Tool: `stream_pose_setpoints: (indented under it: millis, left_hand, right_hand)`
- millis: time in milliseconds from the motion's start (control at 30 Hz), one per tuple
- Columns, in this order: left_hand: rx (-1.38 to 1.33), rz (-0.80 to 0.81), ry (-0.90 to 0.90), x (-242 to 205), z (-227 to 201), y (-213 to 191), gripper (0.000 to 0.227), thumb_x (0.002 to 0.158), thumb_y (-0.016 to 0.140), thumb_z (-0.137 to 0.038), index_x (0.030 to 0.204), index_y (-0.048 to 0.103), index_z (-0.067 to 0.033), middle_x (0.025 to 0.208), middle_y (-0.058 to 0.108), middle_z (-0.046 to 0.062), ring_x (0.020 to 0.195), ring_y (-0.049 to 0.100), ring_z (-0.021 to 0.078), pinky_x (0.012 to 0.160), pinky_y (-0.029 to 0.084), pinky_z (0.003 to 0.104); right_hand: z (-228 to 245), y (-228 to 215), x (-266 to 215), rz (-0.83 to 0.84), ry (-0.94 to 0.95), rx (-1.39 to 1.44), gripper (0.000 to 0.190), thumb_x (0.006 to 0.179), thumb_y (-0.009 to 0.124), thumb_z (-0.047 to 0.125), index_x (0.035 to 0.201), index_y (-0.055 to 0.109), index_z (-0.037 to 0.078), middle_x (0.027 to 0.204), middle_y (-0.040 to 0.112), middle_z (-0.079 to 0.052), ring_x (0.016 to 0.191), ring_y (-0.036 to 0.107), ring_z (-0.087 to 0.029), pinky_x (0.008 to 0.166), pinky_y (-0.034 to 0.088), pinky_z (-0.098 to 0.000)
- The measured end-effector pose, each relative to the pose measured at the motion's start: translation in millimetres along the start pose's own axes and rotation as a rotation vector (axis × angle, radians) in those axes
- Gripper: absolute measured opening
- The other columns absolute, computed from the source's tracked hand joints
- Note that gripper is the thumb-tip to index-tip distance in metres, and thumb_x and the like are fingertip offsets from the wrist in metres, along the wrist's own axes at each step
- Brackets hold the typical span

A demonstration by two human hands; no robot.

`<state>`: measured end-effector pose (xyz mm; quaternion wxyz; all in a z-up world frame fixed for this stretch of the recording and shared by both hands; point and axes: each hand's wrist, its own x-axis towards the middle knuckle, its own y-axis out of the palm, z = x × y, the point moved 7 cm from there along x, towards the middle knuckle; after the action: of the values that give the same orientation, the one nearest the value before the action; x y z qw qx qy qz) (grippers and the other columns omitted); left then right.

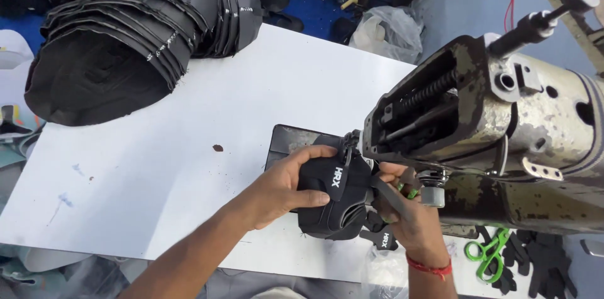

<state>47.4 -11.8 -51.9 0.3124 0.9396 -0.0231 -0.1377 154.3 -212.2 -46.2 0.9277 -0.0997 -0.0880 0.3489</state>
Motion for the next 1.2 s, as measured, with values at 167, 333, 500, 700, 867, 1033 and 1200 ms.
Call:
stream_pose_setpoints:
  millis: [167, 333, 500, 700, 867, 1033, 1200]
  left_hand:
    - [0.059, 0.028, 0.050, 1, 3, -1, 0.075, 0.085, 0.069, 0.005, 0.152, 0.039, -0.0093, 0.131, 0.064, 0.010, 0.120, 0.064, 0.0168, 0.104, 0.055, 0.034]
    - [0.362, -0.228, 0.249, 2, -3, 1, 0.055, 0.086, 0.073, 0.005, 0.136, 0.055, -0.0076, 0.125, 0.071, 0.008, 0.110, 0.070, 0.0111, 0.094, 0.059, 0.027]
    - [0.628, -0.441, 0.160, -5, -7, -2, 0.045, 0.087, 0.071, 0.000, 0.129, 0.064, -0.0131, 0.106, 0.081, 0.007, 0.086, 0.077, 0.0093, 0.070, 0.058, 0.026]
    - [0.536, -0.420, 0.487, 1, -7, -10, 0.020, 0.096, 0.073, -0.013, 0.112, 0.072, -0.0019, 0.103, 0.080, 0.008, 0.090, 0.075, 0.0082, 0.075, 0.057, 0.024]
    - [0.319, -0.397, 0.266, 9, 0, -17, 0.023, 0.092, 0.074, -0.021, 0.104, 0.074, -0.0006, 0.087, 0.076, 0.003, 0.074, 0.066, 0.0052, 0.065, 0.053, 0.023]
    - [0.368, -0.388, 0.302, 6, -4, -16, 0.023, 0.092, 0.074, -0.020, 0.107, 0.075, -0.0026, 0.090, 0.077, 0.002, 0.078, 0.065, 0.0034, 0.069, 0.053, 0.022]
    - [0.443, -0.400, 0.069, -1, -8, -10, 0.032, 0.092, 0.076, -0.025, 0.118, 0.074, -0.0062, 0.090, 0.070, 0.009, 0.074, 0.055, 0.0109, 0.064, 0.044, 0.027]
  right_hand:
    - [-32, 6, 1, -0.053, 0.331, 0.574, 0.021, 0.098, 0.061, 0.001, 0.115, 0.072, -0.005, 0.072, 0.055, -0.002, 0.058, 0.045, -0.008, 0.052, 0.036, -0.0234]
    - [24, 29, 16, 0.000, 0.508, 0.015, 0.021, 0.096, 0.071, 0.015, 0.103, 0.081, -0.002, 0.061, 0.050, 0.002, 0.050, 0.039, -0.007, 0.045, 0.030, -0.0253]
    - [49, 39, 18, -0.075, 0.554, -0.171, 0.024, 0.089, 0.073, 0.019, 0.109, 0.076, 0.007, 0.056, 0.052, 0.005, 0.049, 0.041, -0.006, 0.044, 0.029, -0.0256]
    - [36, 36, 13, -0.022, 0.427, -0.183, 0.020, 0.084, 0.081, 0.017, 0.093, 0.068, 0.005, 0.063, 0.053, 0.006, 0.057, 0.042, -0.003, 0.048, 0.032, -0.0230]
    - [47, 32, 15, -0.181, 0.267, -0.429, 0.032, 0.080, 0.088, 0.016, 0.081, 0.058, 0.006, 0.067, 0.049, 0.006, 0.062, 0.041, -0.002, 0.052, 0.036, -0.0212]
    - [50, 36, 11, -0.257, 0.260, -0.370, 0.026, 0.086, 0.083, 0.015, 0.081, 0.058, 0.007, 0.064, 0.052, 0.005, 0.059, 0.042, -0.002, 0.049, 0.034, -0.0207]
    - [52, 32, 13, -0.320, 0.436, -0.278, 0.019, 0.087, 0.078, 0.014, 0.087, 0.060, 0.007, 0.063, 0.056, 0.003, 0.053, 0.050, -0.004, 0.043, 0.041, -0.0225]
